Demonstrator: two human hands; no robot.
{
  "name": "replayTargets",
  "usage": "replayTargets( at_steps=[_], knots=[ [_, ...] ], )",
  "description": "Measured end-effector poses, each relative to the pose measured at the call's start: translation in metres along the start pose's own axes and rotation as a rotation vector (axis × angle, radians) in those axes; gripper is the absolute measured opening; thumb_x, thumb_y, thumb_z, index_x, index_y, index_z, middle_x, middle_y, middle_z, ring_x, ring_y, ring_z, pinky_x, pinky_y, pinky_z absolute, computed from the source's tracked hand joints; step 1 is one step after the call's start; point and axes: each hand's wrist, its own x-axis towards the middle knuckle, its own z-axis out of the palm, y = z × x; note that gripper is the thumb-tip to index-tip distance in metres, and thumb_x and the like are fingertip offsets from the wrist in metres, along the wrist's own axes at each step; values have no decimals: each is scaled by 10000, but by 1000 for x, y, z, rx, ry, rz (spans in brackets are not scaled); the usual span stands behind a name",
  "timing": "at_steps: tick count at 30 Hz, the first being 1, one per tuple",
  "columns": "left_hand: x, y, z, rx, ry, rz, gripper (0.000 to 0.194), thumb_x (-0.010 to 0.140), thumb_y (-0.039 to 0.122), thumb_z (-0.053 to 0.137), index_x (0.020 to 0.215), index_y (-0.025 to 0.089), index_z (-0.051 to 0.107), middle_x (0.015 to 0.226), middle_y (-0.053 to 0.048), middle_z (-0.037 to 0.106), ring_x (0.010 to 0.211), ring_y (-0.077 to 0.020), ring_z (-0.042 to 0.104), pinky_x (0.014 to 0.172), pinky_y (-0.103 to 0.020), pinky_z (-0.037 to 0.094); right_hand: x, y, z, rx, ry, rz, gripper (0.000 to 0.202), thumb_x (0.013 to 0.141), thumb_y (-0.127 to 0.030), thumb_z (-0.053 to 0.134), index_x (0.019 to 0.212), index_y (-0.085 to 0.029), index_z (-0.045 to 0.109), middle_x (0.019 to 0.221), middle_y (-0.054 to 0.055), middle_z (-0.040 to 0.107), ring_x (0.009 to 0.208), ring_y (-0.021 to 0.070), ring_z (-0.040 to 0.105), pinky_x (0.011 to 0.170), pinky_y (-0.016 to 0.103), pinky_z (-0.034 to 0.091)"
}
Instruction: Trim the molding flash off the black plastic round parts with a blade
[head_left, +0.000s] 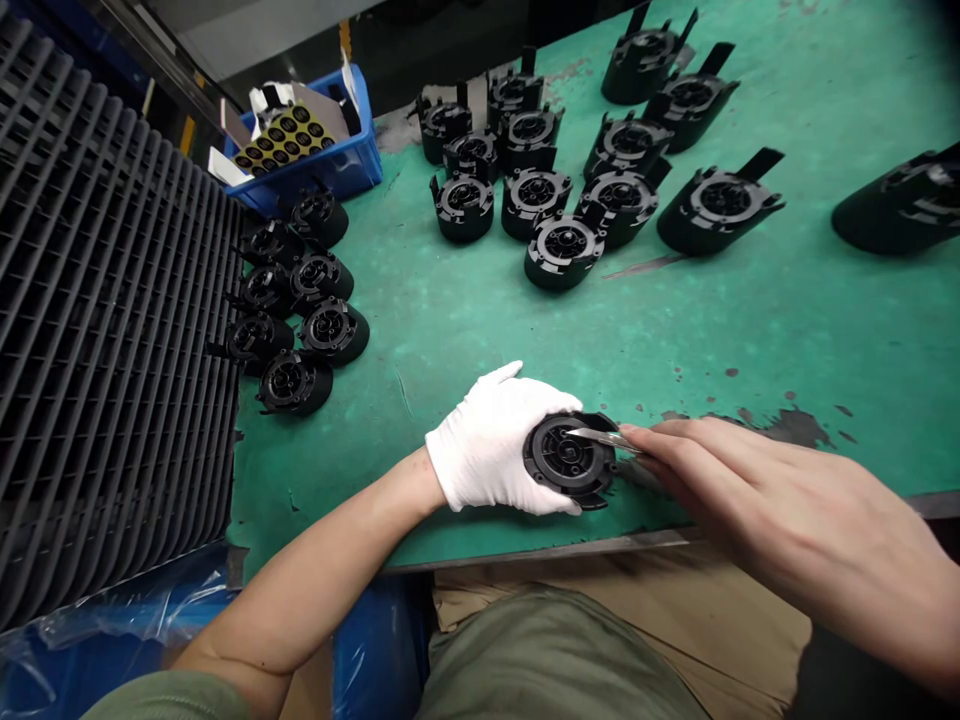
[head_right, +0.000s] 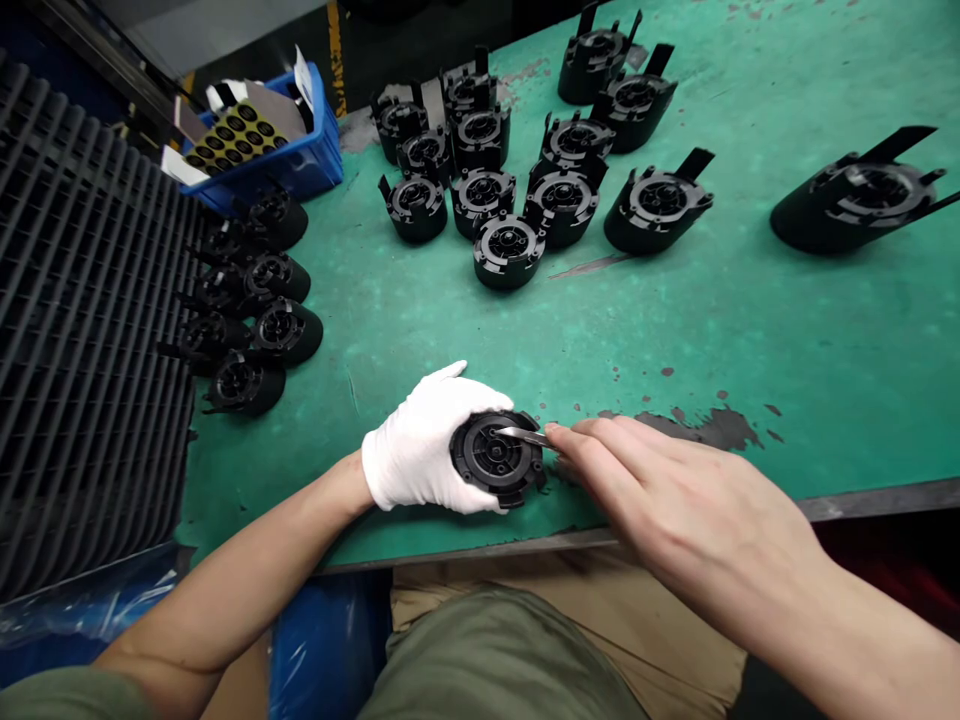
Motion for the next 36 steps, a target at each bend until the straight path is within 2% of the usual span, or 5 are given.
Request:
replayTargets(
  at_steps=[5,11,26,32,36],
  knots=[
    [0,-2,2,10,15,10,943,812,765,1086,1558,251,824,1495,-150,934,1446,-450,899,1594,-755,382,5,-2,-8,-62,-31,-71,508,1209,28,393,1612,-111,670,1180,123,890,1037,276,887,825,375,697],
    [-2,-6,5,-26,25,8,997,782,782,1102,1572,247,811,1517,-156,932,1457,-449,896,1604,-756,362,-4,-2,-5,-5,-17,37,365,1354,-260,402,1494,-144,718,1226,144,874,964,265,898,712,365,676],
    [-1,-2,-6,-37,-47,42,871,864,659,1060,1590,260,790,1481,-132,948,1430,-450,912,1596,-801,343,-2,4,-3,167,56,95,256,1350,-357,559,1494,-215,714,1165,72,879,895,232,883,716,367,662],
    [1,7,18,29,209,-68,1156,625,932,1088,1487,224,789,1495,-233,872,1412,-553,864,1344,-816,654,-3,37,3,201,99,254,314,1362,-510,516,1407,-278,722,1103,56,906,754,215,844,599,339,607],
    [-4,14,29,54,277,-76,922,726,824,1017,1401,233,803,1354,-200,880,1279,-527,892,1228,-778,723,-9,48,13,220,108,190,200,1334,-413,599,1294,-277,741,1063,37,911,757,207,845,730,327,671]
  ],
)
